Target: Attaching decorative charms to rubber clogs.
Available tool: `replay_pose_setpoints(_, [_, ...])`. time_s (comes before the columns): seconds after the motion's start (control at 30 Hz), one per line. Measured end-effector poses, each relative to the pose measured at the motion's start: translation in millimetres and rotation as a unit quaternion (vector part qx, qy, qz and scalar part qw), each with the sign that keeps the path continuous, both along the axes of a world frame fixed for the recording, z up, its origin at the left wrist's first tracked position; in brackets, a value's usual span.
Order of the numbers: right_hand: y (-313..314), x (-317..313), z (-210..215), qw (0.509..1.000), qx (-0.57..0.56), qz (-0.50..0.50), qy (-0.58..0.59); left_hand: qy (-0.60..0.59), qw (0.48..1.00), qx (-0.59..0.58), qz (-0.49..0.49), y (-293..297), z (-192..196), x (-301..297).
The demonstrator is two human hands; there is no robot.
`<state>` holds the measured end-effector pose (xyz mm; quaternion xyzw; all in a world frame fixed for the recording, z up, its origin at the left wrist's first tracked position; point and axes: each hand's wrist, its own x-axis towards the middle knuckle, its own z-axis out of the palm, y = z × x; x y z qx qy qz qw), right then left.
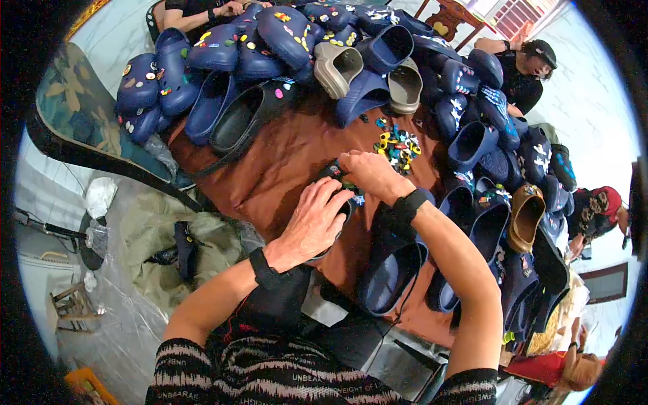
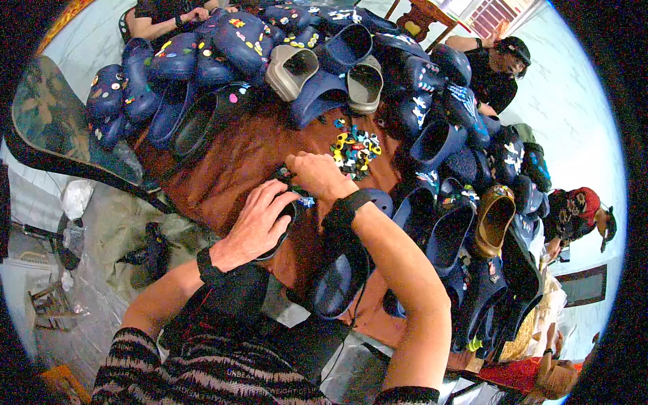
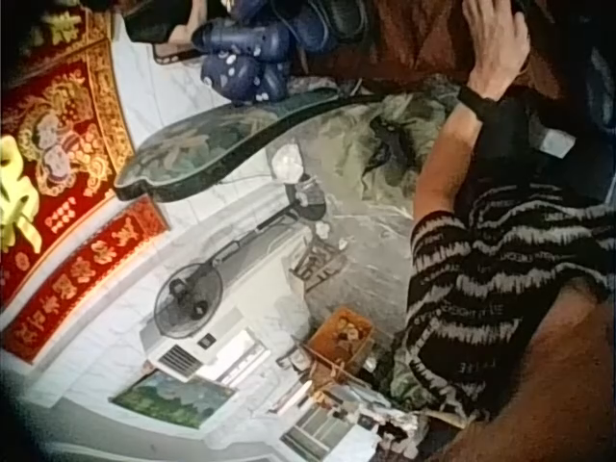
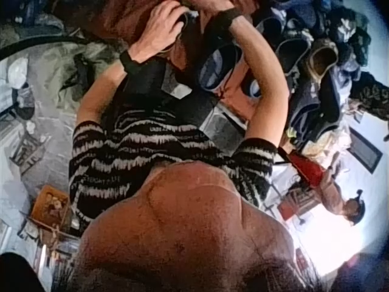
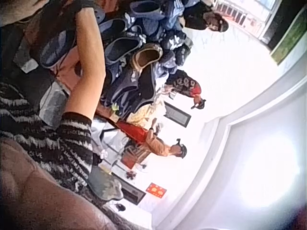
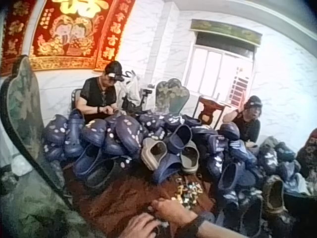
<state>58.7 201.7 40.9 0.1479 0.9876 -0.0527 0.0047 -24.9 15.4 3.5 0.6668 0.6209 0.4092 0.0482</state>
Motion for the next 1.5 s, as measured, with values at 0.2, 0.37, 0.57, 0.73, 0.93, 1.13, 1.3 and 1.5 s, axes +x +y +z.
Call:
replay_pose_setpoints(0.2, [8,8,-2,0.990,-0.139,-0.008,0.001,-0.085,0.994,0.050,0.040,-6,-1,-5])
replay_pose_setpoints(0.37, [32,33,3,0.970,-0.184,-0.057,0.148,-0.122,0.990,0.054,0.054,-5,0,-4])
replay_pose_setpoints(0.57, [4,52,-7,0.979,-0.194,0.045,0.051,-0.132,0.987,0.056,0.066,-5,0,-8])
replay_pose_setpoints(0.73, [2,64,1,0.979,-0.184,-0.016,0.085,-0.164,0.979,0.085,0.086,-5,0,-10])
replay_pose_setpoints(0.93, [-10,109,16,0.972,-0.183,-0.090,0.114,-0.128,0.986,0.011,0.109,-12,-4,-21])
replay_pose_setpoints(1.13, [-73,116,20,0.984,-0.129,-0.112,0.054,-0.101,0.973,-0.172,0.113,-26,-35,-45])
replay_pose_setpoints(1.3, [-90,93,9,0.978,-0.161,-0.128,0.041,-0.135,0.966,-0.180,0.124,-20,-36,-39])
replay_pose_setpoints(1.5, [-96,73,10,0.963,-0.205,-0.162,0.059,-0.175,0.967,-0.068,0.170,-31,-5,-13])
